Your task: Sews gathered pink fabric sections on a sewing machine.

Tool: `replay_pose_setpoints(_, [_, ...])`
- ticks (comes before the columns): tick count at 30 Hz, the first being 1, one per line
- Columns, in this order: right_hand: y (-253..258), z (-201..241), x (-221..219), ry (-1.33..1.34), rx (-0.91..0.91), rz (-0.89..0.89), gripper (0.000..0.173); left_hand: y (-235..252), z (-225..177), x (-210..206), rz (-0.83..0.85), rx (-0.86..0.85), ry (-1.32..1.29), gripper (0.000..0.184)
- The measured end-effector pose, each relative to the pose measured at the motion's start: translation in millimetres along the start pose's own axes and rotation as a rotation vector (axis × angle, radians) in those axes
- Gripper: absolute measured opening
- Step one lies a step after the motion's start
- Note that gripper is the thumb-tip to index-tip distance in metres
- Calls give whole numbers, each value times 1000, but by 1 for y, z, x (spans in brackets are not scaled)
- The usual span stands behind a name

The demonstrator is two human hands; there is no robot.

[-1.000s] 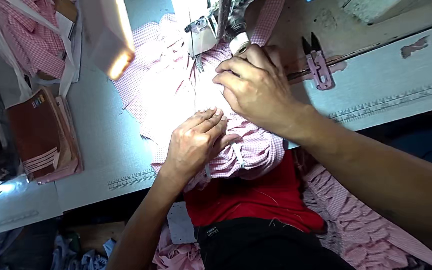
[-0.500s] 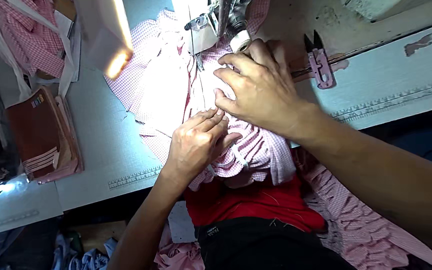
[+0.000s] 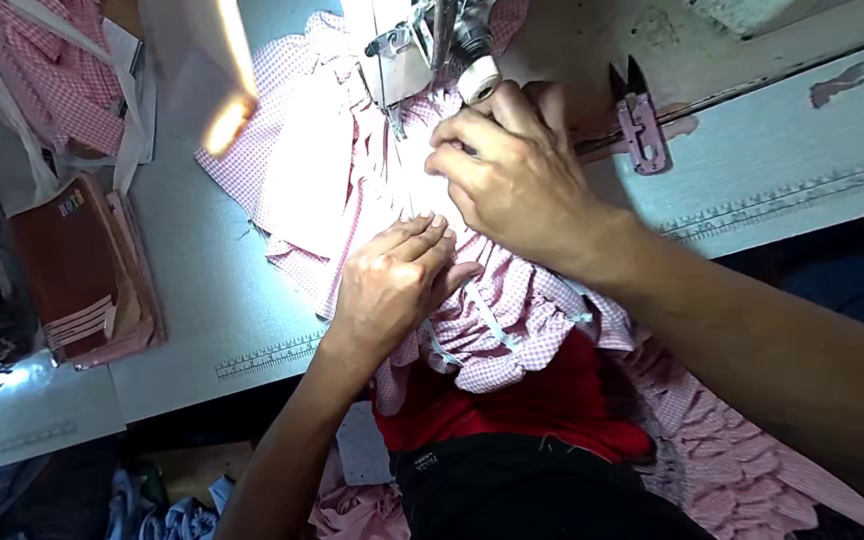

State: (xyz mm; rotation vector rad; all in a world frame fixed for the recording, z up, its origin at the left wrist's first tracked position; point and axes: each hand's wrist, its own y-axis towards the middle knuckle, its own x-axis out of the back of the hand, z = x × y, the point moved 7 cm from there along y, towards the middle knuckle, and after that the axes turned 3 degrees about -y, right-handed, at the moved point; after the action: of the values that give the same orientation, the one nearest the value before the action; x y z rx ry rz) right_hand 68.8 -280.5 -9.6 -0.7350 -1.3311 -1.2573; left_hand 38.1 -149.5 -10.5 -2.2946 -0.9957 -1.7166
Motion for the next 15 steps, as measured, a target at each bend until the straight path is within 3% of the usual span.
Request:
replay_pose_setpoints(5, [0,-5,-3,-19,-86,51,39,-1,0,1,10,8,3,35])
replay_pose_setpoints(11, [-2,1,-1,2,1,-9,27,-1,-3,0,17,15,23,33])
replay_pose_setpoints(15, [0,-4,-3,-23,-57,26,37,0,-2,2,4,20,15,30])
